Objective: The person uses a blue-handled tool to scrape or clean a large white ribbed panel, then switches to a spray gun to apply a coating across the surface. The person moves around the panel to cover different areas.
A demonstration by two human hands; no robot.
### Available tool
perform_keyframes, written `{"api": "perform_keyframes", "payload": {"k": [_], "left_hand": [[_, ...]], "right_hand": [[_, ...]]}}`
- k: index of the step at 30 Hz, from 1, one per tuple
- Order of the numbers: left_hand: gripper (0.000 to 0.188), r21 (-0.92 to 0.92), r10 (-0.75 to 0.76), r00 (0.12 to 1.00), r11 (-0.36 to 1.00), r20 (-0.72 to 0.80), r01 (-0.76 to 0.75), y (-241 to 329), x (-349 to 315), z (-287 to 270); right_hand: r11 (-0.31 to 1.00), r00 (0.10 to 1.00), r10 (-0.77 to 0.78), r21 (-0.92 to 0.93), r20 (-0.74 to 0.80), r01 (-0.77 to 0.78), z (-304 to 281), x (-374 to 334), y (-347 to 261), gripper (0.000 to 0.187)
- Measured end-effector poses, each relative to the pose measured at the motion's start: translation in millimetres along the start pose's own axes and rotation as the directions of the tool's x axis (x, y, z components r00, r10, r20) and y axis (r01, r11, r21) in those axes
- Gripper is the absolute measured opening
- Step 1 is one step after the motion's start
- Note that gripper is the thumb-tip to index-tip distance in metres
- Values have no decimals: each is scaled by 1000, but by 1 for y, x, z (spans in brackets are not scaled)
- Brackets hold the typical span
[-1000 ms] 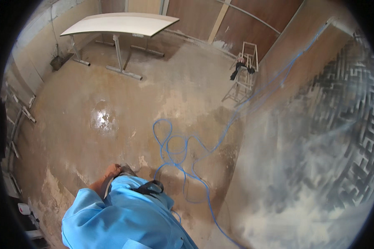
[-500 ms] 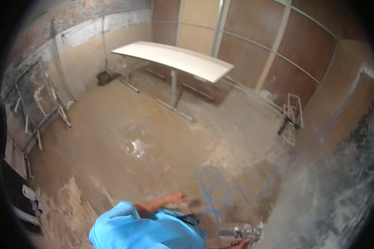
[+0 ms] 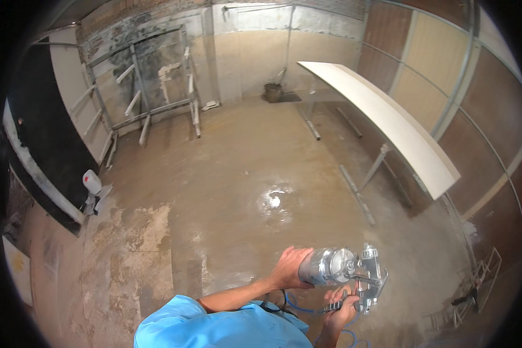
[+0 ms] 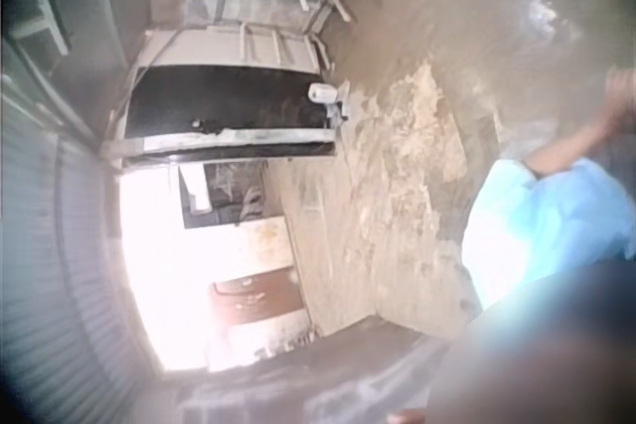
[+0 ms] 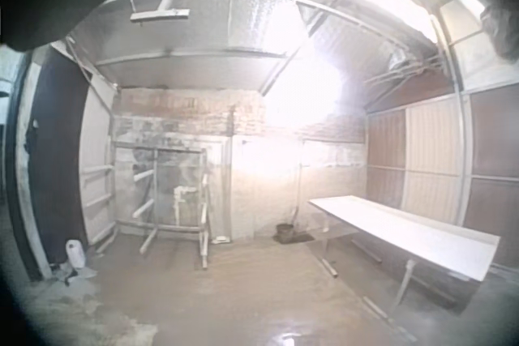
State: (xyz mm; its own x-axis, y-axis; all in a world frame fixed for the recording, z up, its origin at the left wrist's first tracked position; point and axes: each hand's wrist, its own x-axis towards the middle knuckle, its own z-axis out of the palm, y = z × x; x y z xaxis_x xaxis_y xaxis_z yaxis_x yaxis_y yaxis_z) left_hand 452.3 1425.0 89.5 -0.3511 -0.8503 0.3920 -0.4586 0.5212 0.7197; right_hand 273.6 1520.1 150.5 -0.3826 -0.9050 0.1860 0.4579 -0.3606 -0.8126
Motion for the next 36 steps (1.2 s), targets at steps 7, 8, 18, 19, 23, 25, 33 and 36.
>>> {"api": "perform_keyframes", "payload": {"k": [7,8,18,19,23,25,33,36], "left_hand": [[111,-9,-143,983,990,-118,143,-118,130,-46],[110,-6,-136,980,991,-148,137,-135,154,-48],[110,-31,-349,879,933,-326,358,-268,380,-88],[113,-54,-373,853,923,-365,381,-285,407,-94],[125,-331,-376,805,913,-458,238,-386,534,-113],[124,-454,-237,849,891,-472,-4,-443,588,-112],[36,-334,-320,844,812,430,479,-655,719,-52],[45,48,-698,715,716,25,697,-793,764,-92]], "right_hand": [[817,974,-78,-546,212,185,59,197,83,47],[830,965,-91,-517,245,210,65,226,96,47],[961,876,31,-254,480,106,187,510,200,39],[957,851,-28,-233,524,175,203,541,213,38],[949,809,-176,-121,561,290,282,679,264,31],[919,748,-301,-30,592,394,328,741,278,33],[624,569,-751,79,335,777,524,1012,299,57],[622,598,-771,60,217,780,544,1083,302,62]]}}
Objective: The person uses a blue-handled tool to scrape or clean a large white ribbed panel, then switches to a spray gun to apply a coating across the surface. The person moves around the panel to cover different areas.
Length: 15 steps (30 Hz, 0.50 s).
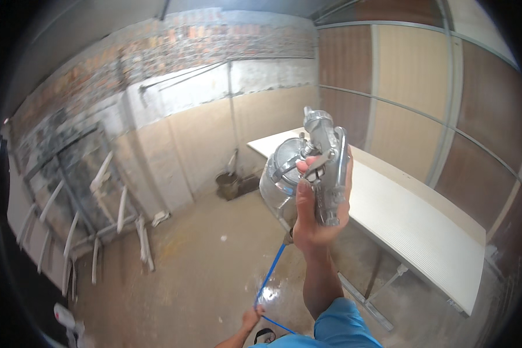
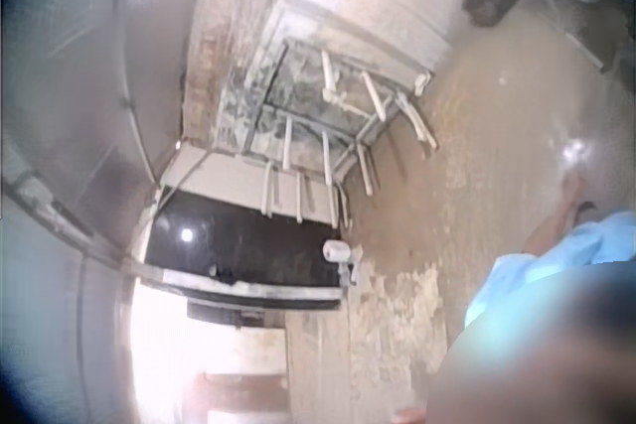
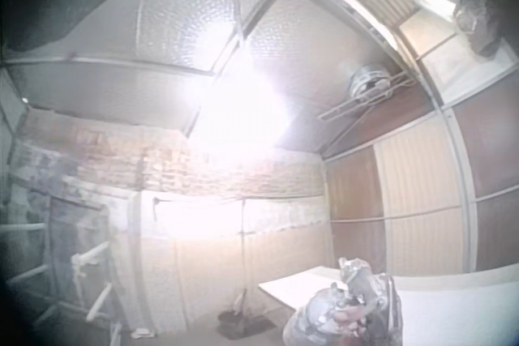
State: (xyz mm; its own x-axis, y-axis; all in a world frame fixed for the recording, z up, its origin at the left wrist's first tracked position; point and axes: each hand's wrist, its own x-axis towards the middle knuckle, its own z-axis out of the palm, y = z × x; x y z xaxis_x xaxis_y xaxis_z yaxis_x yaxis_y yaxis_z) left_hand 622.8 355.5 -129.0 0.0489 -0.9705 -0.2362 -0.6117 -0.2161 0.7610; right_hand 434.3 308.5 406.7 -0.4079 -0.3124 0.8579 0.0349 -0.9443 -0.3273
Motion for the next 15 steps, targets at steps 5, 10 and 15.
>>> {"api": "perform_keyframes", "payload": {"k": [5,10,15], "left_hand": [[50,-524,-512,846,684,151,507,7,262,-68],[70,-716,-394,666,623,-634,-314,197,511,-261],[43,207,305,-53,499,-951,-842,288,587,-431]], "right_hand": [[979,974,-157,-152,-162,132,6,41,119,35],[942,946,-266,-258,-186,214,-8,64,248,57],[895,916,-348,-364,-200,260,-6,147,382,62]]}}
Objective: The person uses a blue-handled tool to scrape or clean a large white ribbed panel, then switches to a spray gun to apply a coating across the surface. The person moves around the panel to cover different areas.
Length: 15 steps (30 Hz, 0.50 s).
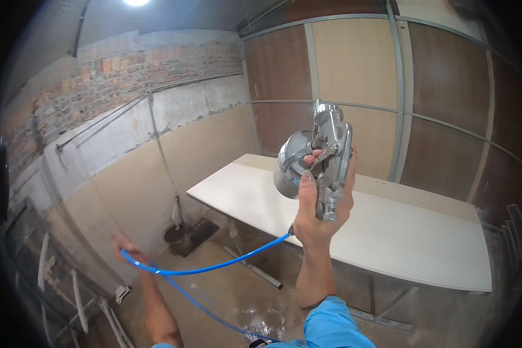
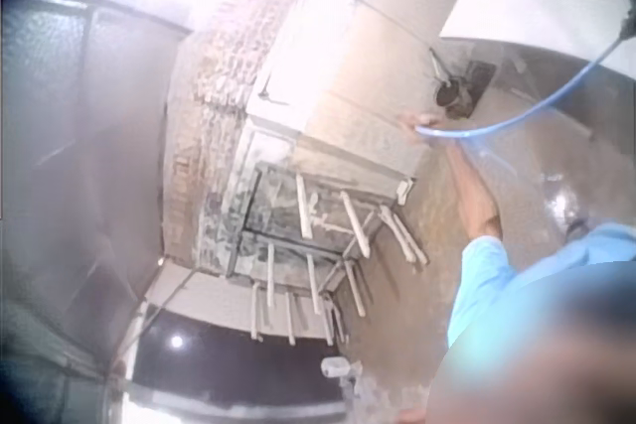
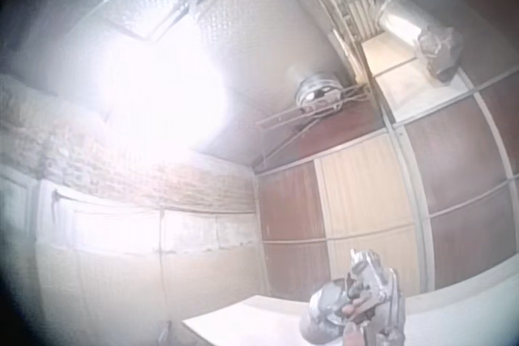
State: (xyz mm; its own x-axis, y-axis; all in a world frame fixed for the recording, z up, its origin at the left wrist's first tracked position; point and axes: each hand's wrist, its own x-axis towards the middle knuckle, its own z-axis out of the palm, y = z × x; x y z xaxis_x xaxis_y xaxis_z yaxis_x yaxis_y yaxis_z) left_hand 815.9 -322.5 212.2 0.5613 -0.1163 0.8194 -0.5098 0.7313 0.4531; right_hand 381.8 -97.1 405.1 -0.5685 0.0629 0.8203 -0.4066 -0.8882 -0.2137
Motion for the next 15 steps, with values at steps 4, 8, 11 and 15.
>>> {"api": "perform_keyframes", "payload": {"k": [4,8,11,15], "left_hand": [[39,293,166,986,942,11,-162,-1,20,6],[44,392,286,914,836,288,-385,-50,25,33],[45,339,157,940,904,304,-261,-130,26,67],[49,318,-46,957,947,288,-50,-250,16,120]], "right_hand": [[984,995,-97,-145,28,100,48,15,106,45],[979,997,-67,-191,28,71,99,1,198,32],[978,993,-111,-174,34,115,150,-25,267,52],[950,975,-201,-223,96,217,225,-55,357,65]]}}
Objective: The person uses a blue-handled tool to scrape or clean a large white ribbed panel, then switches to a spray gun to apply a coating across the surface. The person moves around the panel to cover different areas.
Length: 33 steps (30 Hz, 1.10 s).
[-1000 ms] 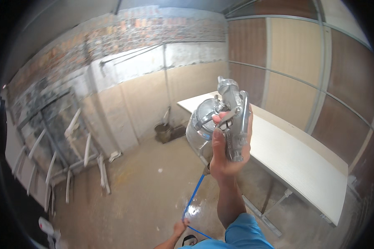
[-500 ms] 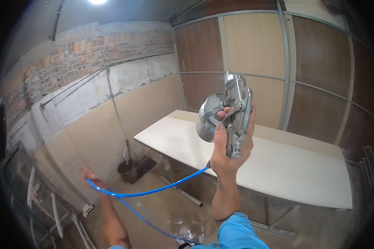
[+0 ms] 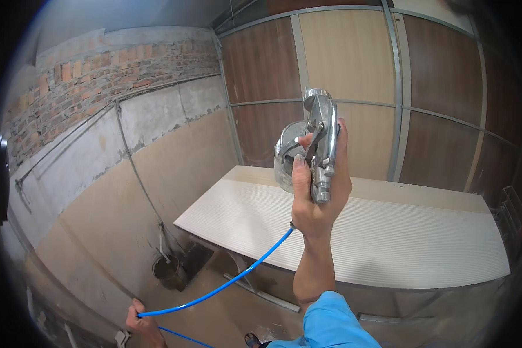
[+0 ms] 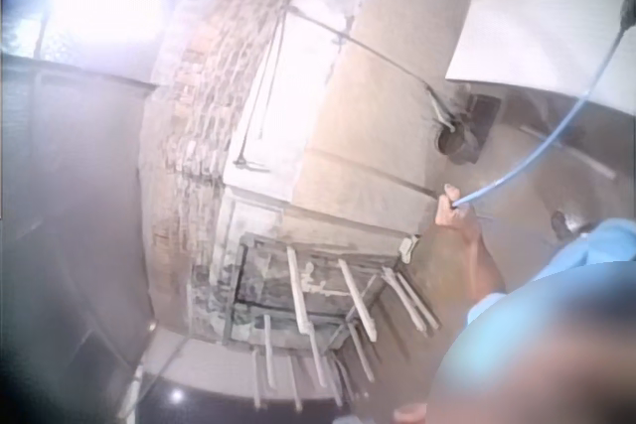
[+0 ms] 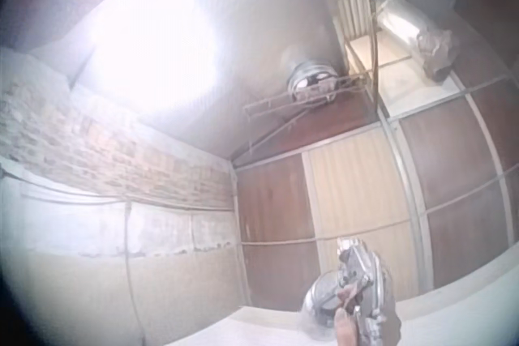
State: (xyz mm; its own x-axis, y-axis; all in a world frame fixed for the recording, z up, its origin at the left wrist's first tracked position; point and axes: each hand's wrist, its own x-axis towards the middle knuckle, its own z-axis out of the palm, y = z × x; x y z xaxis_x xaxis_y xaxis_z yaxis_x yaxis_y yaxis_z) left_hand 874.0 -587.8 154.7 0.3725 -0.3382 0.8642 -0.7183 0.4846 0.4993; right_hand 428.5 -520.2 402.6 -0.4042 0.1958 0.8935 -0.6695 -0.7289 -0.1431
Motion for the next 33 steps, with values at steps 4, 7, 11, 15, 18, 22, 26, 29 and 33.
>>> {"api": "perform_keyframes", "payload": {"k": [4,7,11,15,18,22,26,29,33], "left_hand": [[35,55,-133,922,991,365,122,-61,-2,88],[18,126,-232,640,970,733,207,-90,-25,121],[24,163,-234,205,935,950,315,-127,-74,161],[26,157,-162,-18,916,987,370,-162,-103,234],[27,132,-100,-103,910,990,392,-168,-117,277],[29,99,-24,-184,908,983,408,-172,-132,319],[31,68,43,-249,904,968,422,-189,-161,352],[33,26,116,-293,898,949,439,-197,-173,360],[35,-265,364,-296,907,883,328,-186,-94,361]], "right_hand": [[991,996,30,-127,-86,-41,93,-18,58,28],[993,992,-22,-115,-123,8,149,-37,94,26],[985,992,-60,-166,-108,42,195,-56,132,54],[975,969,154,-131,-192,-181,223,-73,151,42],[998,992,22,-57,-126,-29,232,-81,165,35],[985,990,53,-155,-132,-74,232,-87,183,39],[991,988,134,18,-83,-133,220,-90,191,43],[926,958,285,272,-45,-262,198,-84,208,47],[656,891,439,635,118,-408,169,-89,276,59]]}}
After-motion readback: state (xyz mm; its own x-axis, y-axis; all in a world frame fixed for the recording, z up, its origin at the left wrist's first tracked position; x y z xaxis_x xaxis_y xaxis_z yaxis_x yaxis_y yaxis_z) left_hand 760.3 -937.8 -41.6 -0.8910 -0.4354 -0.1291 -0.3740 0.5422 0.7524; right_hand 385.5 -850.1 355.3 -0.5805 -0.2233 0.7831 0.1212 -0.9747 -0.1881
